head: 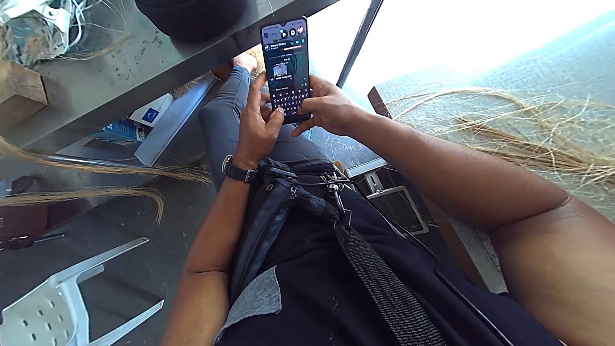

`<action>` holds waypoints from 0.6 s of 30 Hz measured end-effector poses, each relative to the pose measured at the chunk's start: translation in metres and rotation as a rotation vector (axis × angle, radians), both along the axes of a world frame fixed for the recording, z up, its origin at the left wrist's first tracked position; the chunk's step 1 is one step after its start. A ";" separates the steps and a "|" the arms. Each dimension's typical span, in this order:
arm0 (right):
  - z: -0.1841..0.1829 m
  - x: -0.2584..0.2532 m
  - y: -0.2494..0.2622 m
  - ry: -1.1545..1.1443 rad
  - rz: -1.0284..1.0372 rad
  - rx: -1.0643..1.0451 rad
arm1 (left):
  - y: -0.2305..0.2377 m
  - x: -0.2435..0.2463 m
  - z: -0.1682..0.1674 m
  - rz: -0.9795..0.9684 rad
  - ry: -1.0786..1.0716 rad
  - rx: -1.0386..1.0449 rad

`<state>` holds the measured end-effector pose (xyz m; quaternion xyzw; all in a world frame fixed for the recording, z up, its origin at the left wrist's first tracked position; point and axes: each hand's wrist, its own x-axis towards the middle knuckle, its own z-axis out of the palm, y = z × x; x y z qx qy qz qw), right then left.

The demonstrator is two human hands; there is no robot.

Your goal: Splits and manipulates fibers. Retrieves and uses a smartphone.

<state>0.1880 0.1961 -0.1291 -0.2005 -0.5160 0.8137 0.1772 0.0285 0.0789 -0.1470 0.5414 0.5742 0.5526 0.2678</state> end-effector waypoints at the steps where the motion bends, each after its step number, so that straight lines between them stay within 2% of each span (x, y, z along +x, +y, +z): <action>1: 0.000 0.000 0.000 0.000 0.002 0.001 | 0.000 0.000 0.000 -0.002 -0.004 -0.001; 9: 0.002 0.000 -0.001 -0.004 0.002 -0.004 | 0.000 0.002 0.000 -0.008 -0.050 0.010; 18: 0.001 0.001 -0.001 -0.004 0.006 -0.003 | 0.001 -0.001 -0.002 0.013 0.011 0.006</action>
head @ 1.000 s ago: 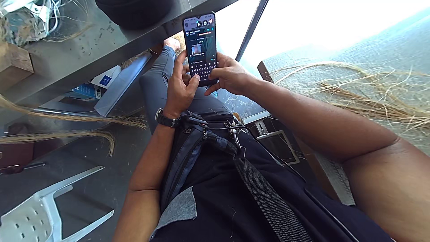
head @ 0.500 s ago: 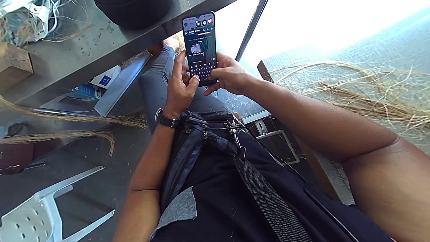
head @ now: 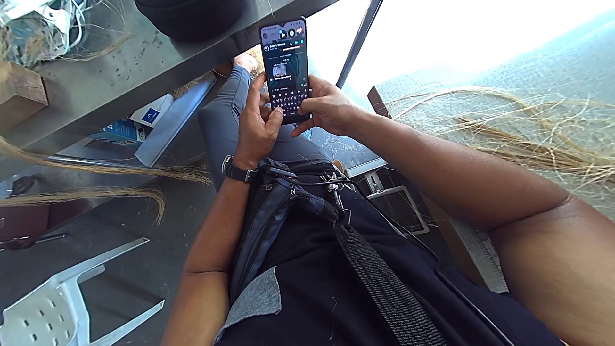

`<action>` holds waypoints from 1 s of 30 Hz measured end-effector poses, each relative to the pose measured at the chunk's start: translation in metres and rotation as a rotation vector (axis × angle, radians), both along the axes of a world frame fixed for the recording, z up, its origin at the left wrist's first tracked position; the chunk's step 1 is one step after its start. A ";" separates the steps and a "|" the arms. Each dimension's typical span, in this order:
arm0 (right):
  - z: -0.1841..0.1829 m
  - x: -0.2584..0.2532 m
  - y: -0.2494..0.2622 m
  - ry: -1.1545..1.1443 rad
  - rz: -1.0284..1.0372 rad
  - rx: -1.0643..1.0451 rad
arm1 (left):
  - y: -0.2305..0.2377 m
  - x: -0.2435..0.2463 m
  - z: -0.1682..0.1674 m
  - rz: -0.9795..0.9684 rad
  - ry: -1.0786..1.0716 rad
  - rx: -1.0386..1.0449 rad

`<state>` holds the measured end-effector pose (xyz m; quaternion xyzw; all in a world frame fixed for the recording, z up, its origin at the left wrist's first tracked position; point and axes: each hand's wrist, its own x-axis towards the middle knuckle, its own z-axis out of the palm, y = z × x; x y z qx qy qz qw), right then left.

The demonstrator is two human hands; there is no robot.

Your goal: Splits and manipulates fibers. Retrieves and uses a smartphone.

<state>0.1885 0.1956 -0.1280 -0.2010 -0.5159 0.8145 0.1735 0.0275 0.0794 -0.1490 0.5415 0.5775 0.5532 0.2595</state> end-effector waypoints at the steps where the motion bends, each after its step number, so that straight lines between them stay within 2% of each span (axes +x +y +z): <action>1: 0.000 0.000 0.000 0.000 -0.001 -0.001 | 0.000 0.000 0.000 0.002 0.002 0.000; 30: 0.000 0.000 -0.001 0.007 -0.006 -0.006 | 0.000 -0.001 0.001 0.005 0.006 0.001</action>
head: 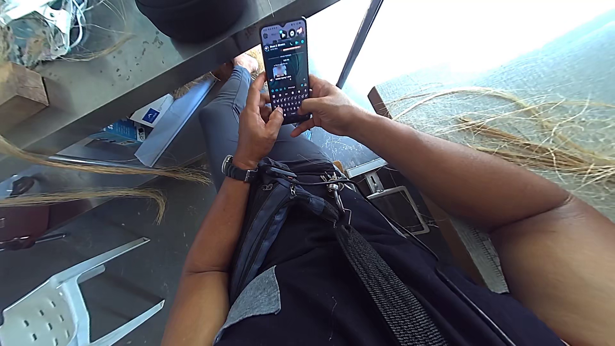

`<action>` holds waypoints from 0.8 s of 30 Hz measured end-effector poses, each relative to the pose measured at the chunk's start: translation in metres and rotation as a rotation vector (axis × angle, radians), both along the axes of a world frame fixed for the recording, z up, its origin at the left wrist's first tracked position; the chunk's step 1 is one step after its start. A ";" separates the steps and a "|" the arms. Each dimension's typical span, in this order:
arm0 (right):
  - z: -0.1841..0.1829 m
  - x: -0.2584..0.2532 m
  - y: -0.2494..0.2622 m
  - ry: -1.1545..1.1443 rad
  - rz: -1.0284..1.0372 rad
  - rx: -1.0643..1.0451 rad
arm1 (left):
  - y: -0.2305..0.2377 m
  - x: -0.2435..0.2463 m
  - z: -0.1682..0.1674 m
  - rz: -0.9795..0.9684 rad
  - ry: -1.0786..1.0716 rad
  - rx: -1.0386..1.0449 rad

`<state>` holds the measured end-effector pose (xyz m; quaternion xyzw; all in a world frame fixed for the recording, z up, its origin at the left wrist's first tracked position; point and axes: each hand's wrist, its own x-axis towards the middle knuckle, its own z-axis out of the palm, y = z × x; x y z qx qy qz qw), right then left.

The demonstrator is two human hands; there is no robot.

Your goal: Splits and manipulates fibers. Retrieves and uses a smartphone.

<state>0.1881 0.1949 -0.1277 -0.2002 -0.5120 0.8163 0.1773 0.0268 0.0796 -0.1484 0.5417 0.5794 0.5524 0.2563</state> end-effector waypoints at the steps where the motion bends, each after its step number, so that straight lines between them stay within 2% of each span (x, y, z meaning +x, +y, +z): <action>1: 0.000 0.000 0.000 0.001 0.000 0.000 | 0.000 0.000 0.000 -0.002 -0.002 0.002; 24: 0.001 -0.001 -0.001 -0.012 -0.001 -0.012 | -0.001 -0.001 -0.002 0.006 -0.013 0.010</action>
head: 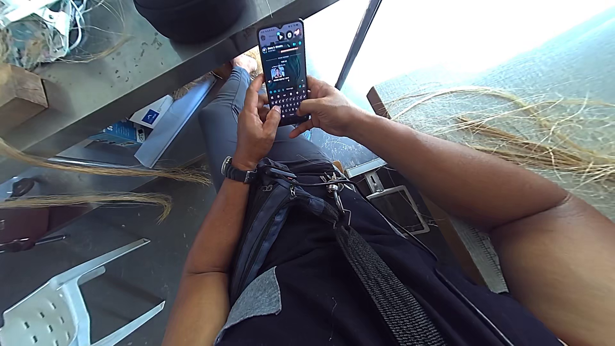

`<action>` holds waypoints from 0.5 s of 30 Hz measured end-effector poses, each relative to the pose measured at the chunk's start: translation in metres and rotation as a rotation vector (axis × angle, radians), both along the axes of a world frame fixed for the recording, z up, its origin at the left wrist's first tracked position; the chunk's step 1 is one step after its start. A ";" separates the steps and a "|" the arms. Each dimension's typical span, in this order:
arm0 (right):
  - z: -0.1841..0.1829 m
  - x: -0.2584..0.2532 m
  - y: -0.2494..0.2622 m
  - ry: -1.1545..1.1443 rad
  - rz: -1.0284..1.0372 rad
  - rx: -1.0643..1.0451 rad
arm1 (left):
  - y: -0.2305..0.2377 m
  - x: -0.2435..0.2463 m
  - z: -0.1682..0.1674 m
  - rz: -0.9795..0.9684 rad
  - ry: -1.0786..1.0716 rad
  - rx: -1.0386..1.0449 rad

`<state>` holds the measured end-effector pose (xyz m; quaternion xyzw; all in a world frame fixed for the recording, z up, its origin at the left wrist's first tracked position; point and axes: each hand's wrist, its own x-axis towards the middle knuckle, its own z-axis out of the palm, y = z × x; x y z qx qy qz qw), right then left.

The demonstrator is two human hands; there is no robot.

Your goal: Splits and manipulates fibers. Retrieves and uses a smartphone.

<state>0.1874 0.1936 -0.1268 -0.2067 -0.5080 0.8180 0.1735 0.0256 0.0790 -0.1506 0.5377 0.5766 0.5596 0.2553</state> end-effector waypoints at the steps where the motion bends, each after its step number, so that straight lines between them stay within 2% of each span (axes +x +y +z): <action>1: 0.000 0.000 0.000 -0.001 0.000 0.002 | 0.000 0.000 0.000 -0.001 0.003 0.000; 15: -0.001 0.000 0.001 0.016 0.009 0.008 | 0.000 0.002 0.002 -0.008 -0.033 0.001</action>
